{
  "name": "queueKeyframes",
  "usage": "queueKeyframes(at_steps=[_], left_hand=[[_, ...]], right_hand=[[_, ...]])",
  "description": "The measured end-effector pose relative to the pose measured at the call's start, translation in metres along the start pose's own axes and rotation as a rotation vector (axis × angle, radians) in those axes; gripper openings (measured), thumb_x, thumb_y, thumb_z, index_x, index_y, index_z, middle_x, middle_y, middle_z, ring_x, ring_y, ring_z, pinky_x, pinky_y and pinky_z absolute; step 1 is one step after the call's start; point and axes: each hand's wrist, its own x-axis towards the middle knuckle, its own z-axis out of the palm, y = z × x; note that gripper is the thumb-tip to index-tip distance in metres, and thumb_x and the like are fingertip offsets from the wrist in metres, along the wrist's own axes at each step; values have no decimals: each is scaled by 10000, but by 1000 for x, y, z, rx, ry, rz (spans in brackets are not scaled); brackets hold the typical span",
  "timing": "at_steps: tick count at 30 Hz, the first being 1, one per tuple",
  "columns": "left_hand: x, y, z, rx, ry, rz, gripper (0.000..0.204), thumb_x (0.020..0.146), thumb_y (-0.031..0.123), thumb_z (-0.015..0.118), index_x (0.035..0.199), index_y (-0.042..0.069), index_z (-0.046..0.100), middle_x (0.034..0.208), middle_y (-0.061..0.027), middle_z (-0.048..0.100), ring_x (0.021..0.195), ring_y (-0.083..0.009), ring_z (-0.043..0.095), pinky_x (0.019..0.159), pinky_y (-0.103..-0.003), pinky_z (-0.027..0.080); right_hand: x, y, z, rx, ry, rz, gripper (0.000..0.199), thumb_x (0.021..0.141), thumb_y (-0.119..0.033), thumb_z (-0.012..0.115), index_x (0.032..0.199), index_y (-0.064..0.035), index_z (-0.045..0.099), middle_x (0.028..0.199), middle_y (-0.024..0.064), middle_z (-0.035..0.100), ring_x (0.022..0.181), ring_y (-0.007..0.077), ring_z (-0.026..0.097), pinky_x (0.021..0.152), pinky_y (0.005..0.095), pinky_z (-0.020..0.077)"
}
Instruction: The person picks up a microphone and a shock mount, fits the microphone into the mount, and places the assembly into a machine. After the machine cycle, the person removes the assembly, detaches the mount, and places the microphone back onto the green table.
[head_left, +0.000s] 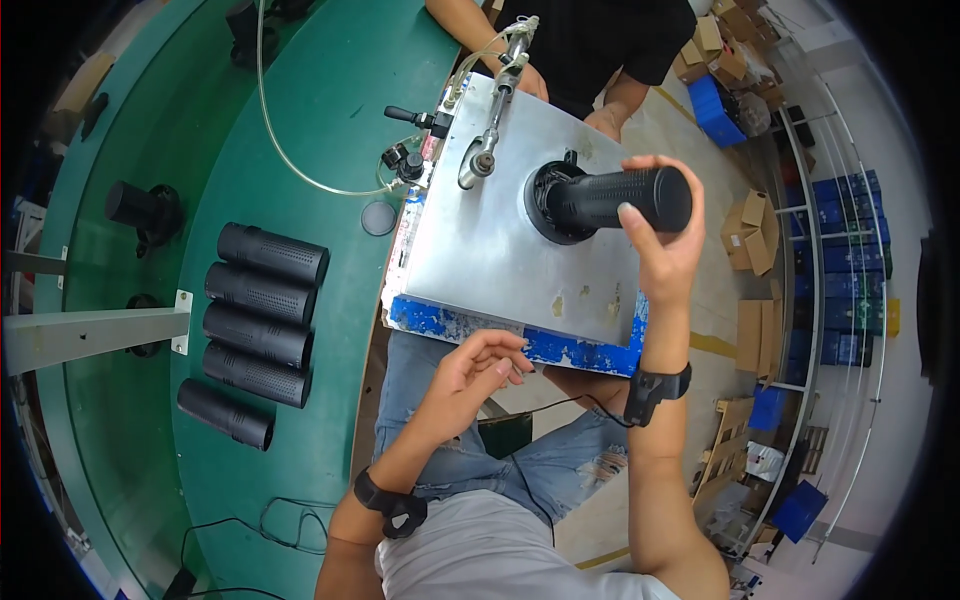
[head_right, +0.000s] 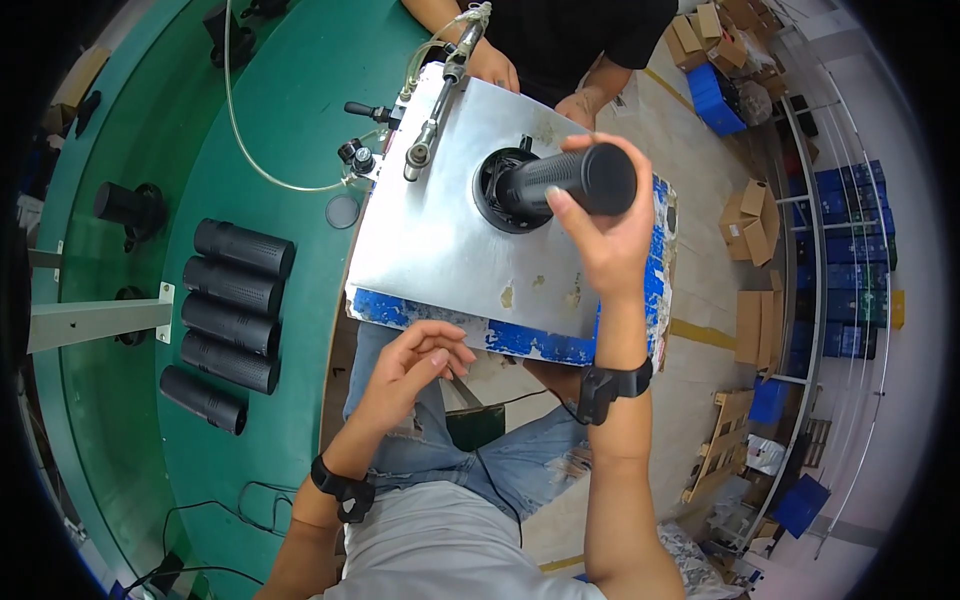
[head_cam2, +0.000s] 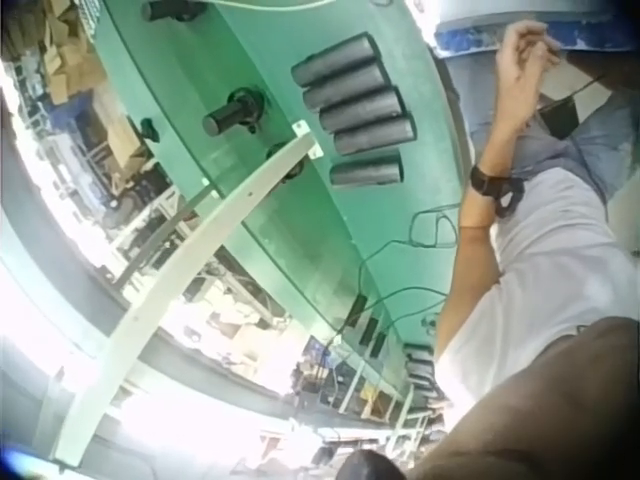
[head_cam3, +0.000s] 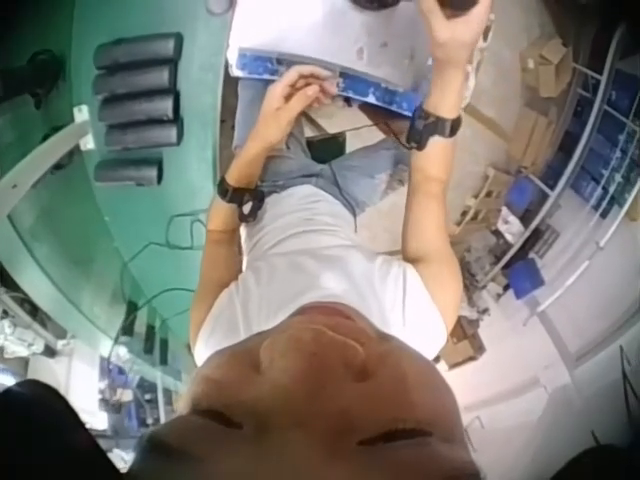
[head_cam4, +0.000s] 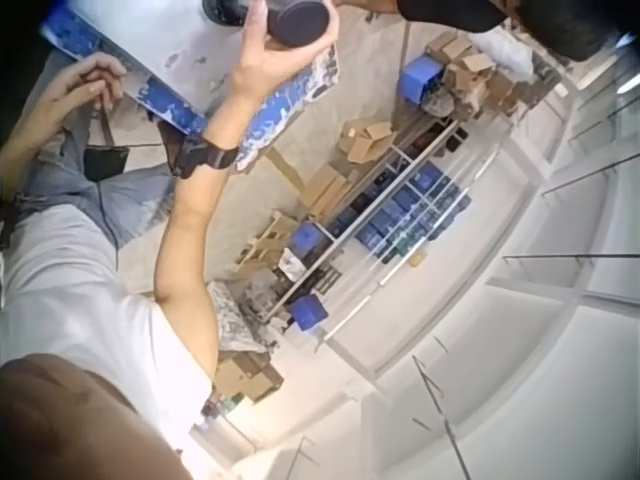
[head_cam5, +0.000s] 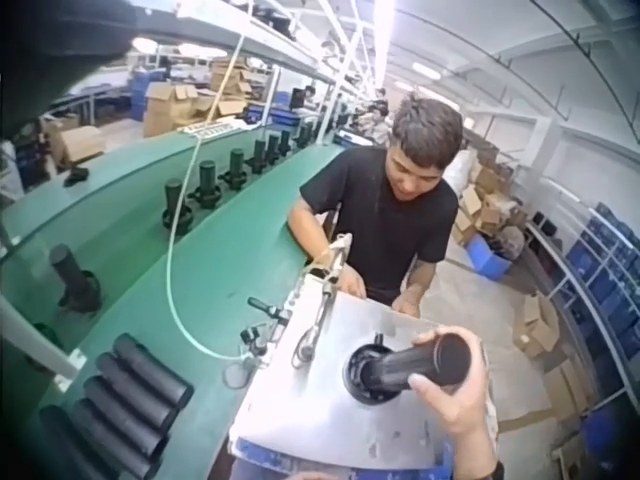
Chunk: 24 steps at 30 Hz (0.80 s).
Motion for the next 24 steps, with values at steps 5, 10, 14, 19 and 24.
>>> queueKeyframes(at_steps=[5,10,14,19,24], left_hand=[[5,11,4,-25,-27,-4,244,949,90,500,1179,14,518,1018,-84,619,929,-125,579,847,-276,459],[15,39,3,63,37,138,198,943,77,510,1121,-3,545,984,-71,617,901,-122,580,825,-268,466],[61,101,-26,357,303,480,109,894,24,521,972,-15,585,847,-66,620,804,-118,584,759,-254,473],[175,140,-118,902,513,594,287,843,197,572,1048,-3,592,949,-130,647,852,-210,624,798,-319,484],[197,136,-144,1465,498,341,441,802,283,570,1157,21,572,1169,-203,600,1083,-348,572,922,-420,449]], right_hand=[[5,48,15,-44,114,20,528,750,-30,741,1187,-13,446,1124,125,586,1013,177,577,917,305,464],[10,64,38,-361,383,-145,556,732,-131,806,1139,-11,447,951,53,564,868,114,560,806,255,467],[10,71,44,-282,441,-162,517,742,-163,803,1108,-13,470,934,40,552,862,110,556,799,254,466],[7,71,45,-157,415,18,284,814,-197,736,986,-13,603,937,60,638,874,123,594,827,270,463],[-2,64,31,-198,268,24,235,842,-169,698,989,-6,617,944,61,675,863,127,614,822,269,470]])
